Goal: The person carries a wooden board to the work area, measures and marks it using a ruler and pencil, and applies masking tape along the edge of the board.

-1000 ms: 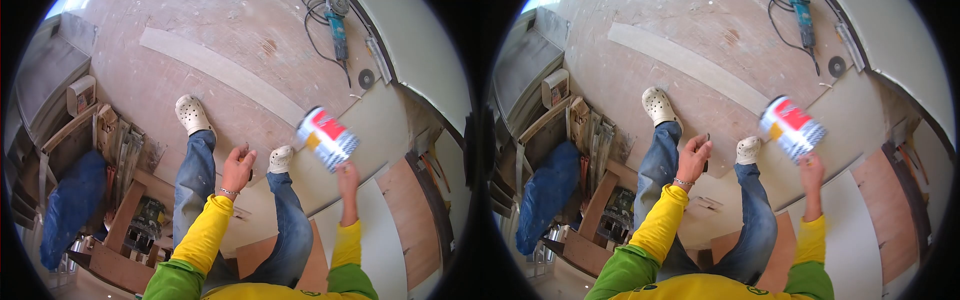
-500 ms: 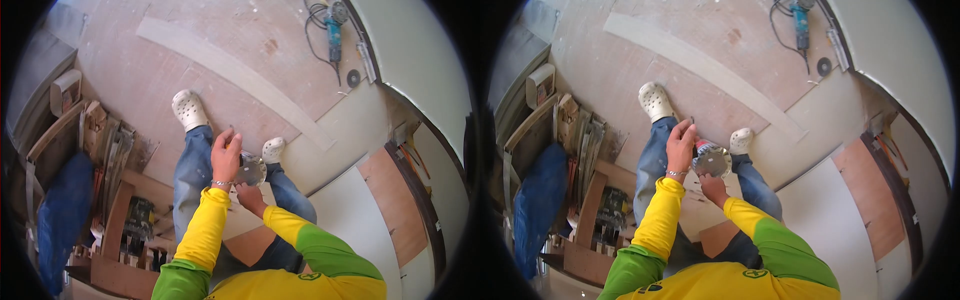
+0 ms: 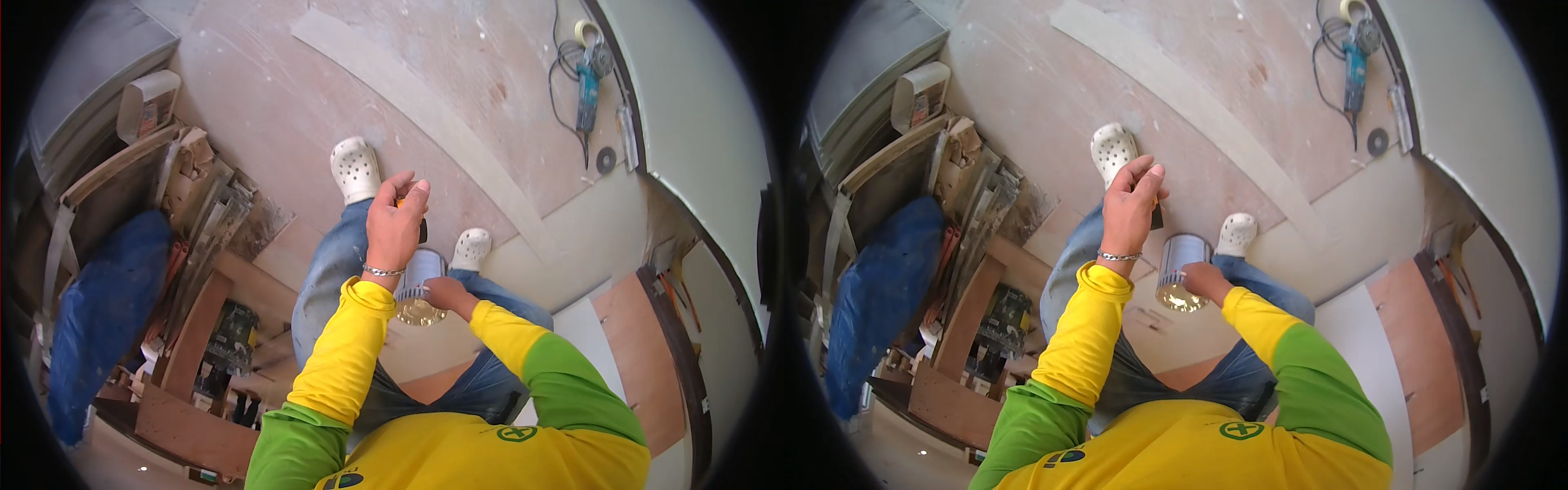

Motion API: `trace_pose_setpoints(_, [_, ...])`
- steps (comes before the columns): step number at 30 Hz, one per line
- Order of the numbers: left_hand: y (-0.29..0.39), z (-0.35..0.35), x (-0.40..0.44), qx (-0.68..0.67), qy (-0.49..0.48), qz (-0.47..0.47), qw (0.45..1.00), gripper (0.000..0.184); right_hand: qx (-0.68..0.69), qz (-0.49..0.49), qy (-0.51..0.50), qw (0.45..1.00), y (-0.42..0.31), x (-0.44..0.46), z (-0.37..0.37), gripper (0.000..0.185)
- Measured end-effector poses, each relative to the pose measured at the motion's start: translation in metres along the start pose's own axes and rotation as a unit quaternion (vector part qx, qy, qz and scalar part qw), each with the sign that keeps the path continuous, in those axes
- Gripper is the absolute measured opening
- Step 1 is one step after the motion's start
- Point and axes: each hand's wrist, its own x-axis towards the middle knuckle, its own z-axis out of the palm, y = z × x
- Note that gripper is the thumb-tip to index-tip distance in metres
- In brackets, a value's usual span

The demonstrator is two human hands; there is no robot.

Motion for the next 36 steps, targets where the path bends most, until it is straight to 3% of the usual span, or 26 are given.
trace_pose_setpoints(2, [0.018,-0.003,0.007,-0.014,-0.005,0.028,0.999,0.047,0.001,-0.019,0.024,1.0,0.002,0.005,-0.043,0.034])
trace_pose_setpoints(6, [0.064,-0.008,0.018,-0.039,-0.014,0.102,0.994,0.051,0.11,-0.063,0.261,0.957,0.008,0.005,-0.14,0.033])
trace_pose_setpoints(11, [0.1,-0.007,0.006,-0.062,-0.05,0.202,0.976,0.054,0.067,-0.028,0.36,0.93,0.003,0.042,-0.249,0.035])
trace_pose_setpoints(13, [0.101,-0.006,-0.008,-0.06,-0.06,0.245,0.966,0.053,0.056,-0.03,0.389,0.919,-0.012,0.054,-0.267,0.036])
trace_pose_setpoints(15, [0.091,-0.004,-0.021,-0.059,-0.077,0.286,0.953,0.053,0.095,-0.117,0.466,0.872,-0.024,0.059,-0.272,0.034])
trace_pose_setpoints(19, [0.072,-0.008,-0.049,-0.033,-0.069,0.327,0.942,0.05,0.049,-0.165,0.517,0.839,-0.048,0.045,-0.268,0.034])
trace_pose_setpoints(23, [0.065,-0.019,-0.072,-0.014,-0.047,0.388,0.92,0.051,0.081,-0.215,0.504,0.832,-0.056,0.021,-0.256,0.035])
trace_pose_setpoints(26, [0.061,-0.032,-0.061,0.08,-0.037,0.379,0.921,0.05,0.132,-0.252,0.524,0.803,-0.054,-0.01,-0.249,0.035])
trace_pose_setpoints(29, [0.057,-0.023,-0.068,0.185,-0.083,0.411,0.889,0.062,0.135,-0.292,0.572,0.755,-0.048,-0.047,-0.238,0.041])
trace_pose_setpoints(31, [0.047,-0.013,-0.055,0.276,-0.124,0.43,0.851,0.078,0.301,-0.286,0.484,0.771,-0.053,-0.084,-0.222,0.043])
trace_pose_setpoints(32, [0.043,-0.009,-0.069,0.315,-0.123,0.445,0.829,0.082,0.287,-0.294,0.488,0.77,-0.056,-0.1,-0.211,0.043])
trace_pose_setpoints(34, [0.035,-0.001,-0.081,0.399,-0.126,0.478,0.773,0.085,0.385,-0.318,0.419,0.758,-0.06,-0.123,-0.186,0.038])
trace_pose_setpoints(36, [0.027,0.008,-0.089,0.402,-0.163,0.486,0.759,0.09,0.363,-0.362,0.399,0.76,-0.05,-0.129,-0.171,0.036])
